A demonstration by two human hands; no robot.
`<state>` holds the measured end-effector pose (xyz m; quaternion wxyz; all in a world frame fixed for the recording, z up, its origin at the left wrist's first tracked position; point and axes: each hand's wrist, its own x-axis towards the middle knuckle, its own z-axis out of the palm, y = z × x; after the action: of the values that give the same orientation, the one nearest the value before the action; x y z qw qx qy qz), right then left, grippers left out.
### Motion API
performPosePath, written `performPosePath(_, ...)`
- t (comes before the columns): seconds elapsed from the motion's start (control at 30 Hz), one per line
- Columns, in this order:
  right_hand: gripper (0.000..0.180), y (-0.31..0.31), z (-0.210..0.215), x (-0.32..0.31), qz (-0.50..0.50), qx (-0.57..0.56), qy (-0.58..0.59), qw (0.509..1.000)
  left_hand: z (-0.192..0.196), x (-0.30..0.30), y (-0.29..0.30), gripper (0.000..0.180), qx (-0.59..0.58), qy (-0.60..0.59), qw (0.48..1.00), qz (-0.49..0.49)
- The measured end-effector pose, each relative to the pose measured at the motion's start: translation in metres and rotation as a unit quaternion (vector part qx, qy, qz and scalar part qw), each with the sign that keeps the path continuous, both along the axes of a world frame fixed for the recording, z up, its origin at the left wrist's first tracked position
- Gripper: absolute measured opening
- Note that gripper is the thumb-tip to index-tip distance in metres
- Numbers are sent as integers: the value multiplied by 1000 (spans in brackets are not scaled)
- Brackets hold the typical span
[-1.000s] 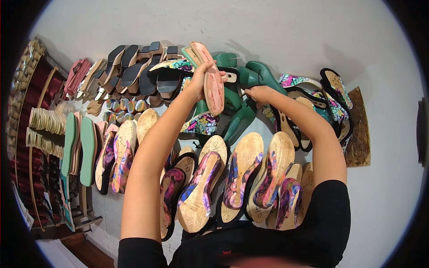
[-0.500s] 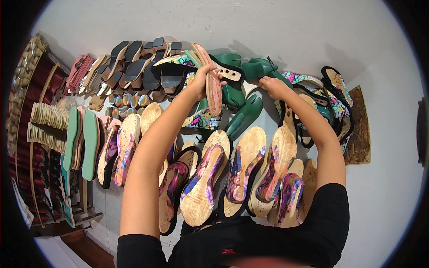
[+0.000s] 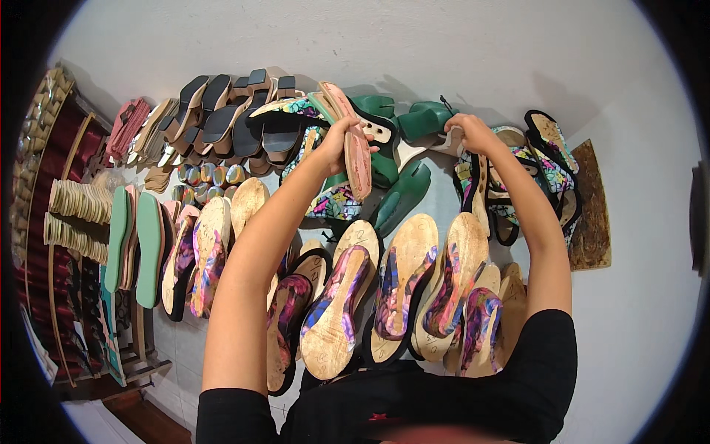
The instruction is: The person is organizing shoe insoles and wooden lasts at a manufacturing station.
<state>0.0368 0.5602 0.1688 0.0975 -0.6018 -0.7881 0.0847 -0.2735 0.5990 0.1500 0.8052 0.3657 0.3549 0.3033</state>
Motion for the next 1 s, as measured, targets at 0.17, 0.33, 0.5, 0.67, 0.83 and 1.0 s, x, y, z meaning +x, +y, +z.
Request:
performPosePath(0.17,44,-3,43,28,-6,40,45,998,1,10,0,47,0,4,1000,-8)
performPosePath(0.33,45,-13,98,50,-7,-22,25,999,-6,22,0,44,3,-4,1000,14)
performPosePath(0.5,47,-37,167,63,13,103,0,995,2,41,-2,34,-22,-34,999,-16)
performPosePath(0.67,46,-61,201,18,65,260,72,961,23,53,-10,33,-18,-93,995,10)
performPosePath(0.83,35,-75,164,-41,164,295,121,934,52,68,-18,45,-28,-251,968,-4)
performPosePath(1.0,39,-77,120,-94,227,266,169,922,75,68,-30,71,44,-272,960,41)
